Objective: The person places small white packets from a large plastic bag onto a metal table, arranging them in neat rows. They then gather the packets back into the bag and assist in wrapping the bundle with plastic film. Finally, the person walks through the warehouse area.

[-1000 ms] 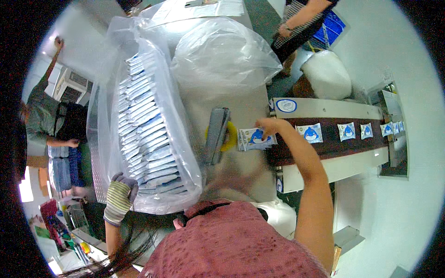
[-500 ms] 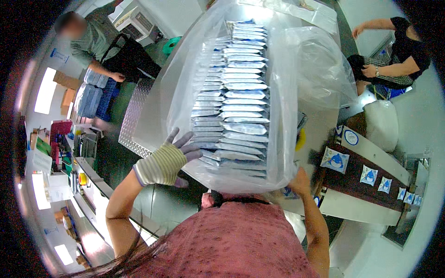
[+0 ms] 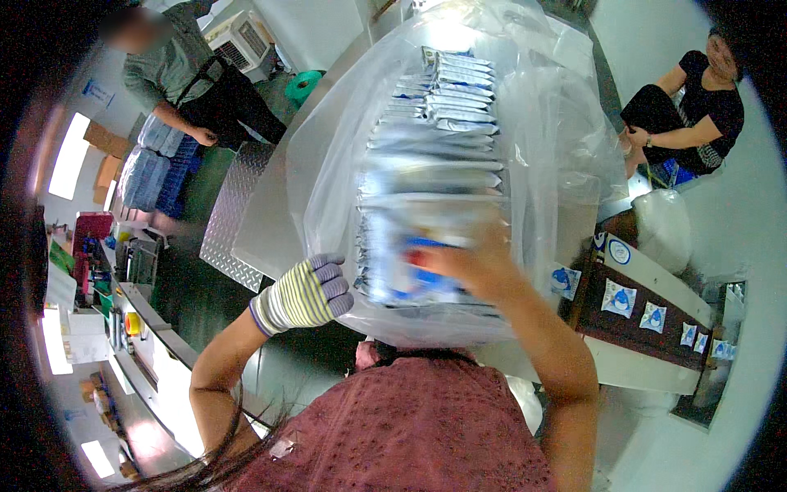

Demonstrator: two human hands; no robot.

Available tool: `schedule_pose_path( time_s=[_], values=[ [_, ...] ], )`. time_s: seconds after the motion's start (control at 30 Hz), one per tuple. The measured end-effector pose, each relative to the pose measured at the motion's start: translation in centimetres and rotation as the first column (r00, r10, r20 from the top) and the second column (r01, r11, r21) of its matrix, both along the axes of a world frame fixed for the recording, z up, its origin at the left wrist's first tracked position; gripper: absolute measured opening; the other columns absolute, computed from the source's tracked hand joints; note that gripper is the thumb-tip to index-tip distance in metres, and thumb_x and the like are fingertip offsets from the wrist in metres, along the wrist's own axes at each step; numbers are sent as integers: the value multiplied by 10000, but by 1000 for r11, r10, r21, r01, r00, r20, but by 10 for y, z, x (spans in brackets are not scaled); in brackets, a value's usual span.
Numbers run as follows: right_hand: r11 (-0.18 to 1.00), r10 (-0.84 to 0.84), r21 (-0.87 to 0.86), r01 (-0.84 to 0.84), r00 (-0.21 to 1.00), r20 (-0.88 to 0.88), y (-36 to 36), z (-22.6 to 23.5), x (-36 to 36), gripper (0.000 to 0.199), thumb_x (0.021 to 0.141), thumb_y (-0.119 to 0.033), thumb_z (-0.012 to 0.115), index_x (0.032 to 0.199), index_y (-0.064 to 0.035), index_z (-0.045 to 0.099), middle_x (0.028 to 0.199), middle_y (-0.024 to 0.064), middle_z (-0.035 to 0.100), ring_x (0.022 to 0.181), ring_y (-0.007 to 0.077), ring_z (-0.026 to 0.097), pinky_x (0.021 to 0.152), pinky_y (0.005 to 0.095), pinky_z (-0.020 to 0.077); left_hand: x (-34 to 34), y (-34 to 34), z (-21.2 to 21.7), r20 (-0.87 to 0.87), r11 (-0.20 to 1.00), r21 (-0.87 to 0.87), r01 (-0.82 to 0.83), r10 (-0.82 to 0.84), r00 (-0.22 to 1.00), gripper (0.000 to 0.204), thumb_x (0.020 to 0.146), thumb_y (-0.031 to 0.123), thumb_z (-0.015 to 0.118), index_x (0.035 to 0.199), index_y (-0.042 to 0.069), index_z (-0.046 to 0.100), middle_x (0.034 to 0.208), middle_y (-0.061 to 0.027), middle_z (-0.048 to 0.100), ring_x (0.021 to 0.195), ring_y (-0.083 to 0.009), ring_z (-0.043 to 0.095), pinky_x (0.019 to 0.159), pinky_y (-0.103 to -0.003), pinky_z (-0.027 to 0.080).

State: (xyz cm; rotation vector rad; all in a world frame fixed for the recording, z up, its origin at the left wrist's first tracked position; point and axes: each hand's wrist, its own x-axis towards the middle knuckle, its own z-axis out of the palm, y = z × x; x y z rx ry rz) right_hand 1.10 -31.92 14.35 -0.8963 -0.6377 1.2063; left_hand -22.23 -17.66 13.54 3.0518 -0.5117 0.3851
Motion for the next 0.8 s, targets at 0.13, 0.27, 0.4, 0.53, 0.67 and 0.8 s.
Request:
schedule_pose_path(
  time_s=[0.13, 0.27, 0.4, 0.53, 0.67, 0.8],
  values=[
    [963, 254, -270, -9, 364, 896, 39, -35, -54, 762, 532, -304, 811, 1057, 58, 393, 975, 218, 546, 919, 368, 558, 825, 413, 438, -20, -6, 7, 55, 999, -2, -41, 41, 998, 190, 560, 215, 569, 724, 123, 545, 696, -26, 512, 700, -227, 556, 699, -365, 494],
    [942, 199, -286, -175, -396, 896, 17, -68, -92, 490, 662, -235, 624, 1038, 18, 438, 956, 152, 505, 906, 294, 501, 780, 409, 372, -17, -10, 14, 115, 988, -146, -43, 60, 992, 191, 545, 232, 565, 701, 123, 549, 677, -32, 498, 676, -240, 559, 614, -359, 483],
    [975, 70, -157, -160, -450, 890, 8, -79, -93, 402, 712, -232, 555, 1022, 6, 462, 946, 136, 495, 898, 277, 482, 795, 417, 350, -11, -14, 35, -141, 968, -219, -121, 91, 986, 259, 628, 235, 616, 837, 88, 577, 833, -82, 542, 784, -273, 571, 718, -374, 474],
    [966, -48, -61, -252, -403, 914, -2, -78, -70, 484, 729, -255, 585, 1094, 36, 457, 1018, 156, 509, 1005, 304, 472, 870, 434, 343, 15, -8, 84, -389, 936, -314, -156, 23, 921, 307, 706, 228, 611, 933, 23, 581, 951, -162, 568, 909, -342, 559, 795, -431, 439],
    [898, 133, -230, -375, -266, 955, -16, -19, -59, 542, 733, -215, 629, 1199, -4, 451, 1175, 178, 469, 1089, 297, 466, 959, 423, 326, 83, -4, 55, -528, 937, -67, -342, 258, 809, 268, 716, 196, 591, 901, 3, 614, 875, -192, 618, 824, -363, 604, 705, -415, 487],
    [984, 2, 14, -179, 88, 996, -77, 20, -39, 530, 736, -186, 664, 1193, -12, 460, 1155, 136, 501, 1096, 279, 469, 943, 401, 350, 98, -22, -3, -770, 923, 123, -366, 321, 551, 181, 730, 157, 558, 799, 10, 638, 770, -212, 630, 746, -386, 614, 637, -447, 486]
  ],
)
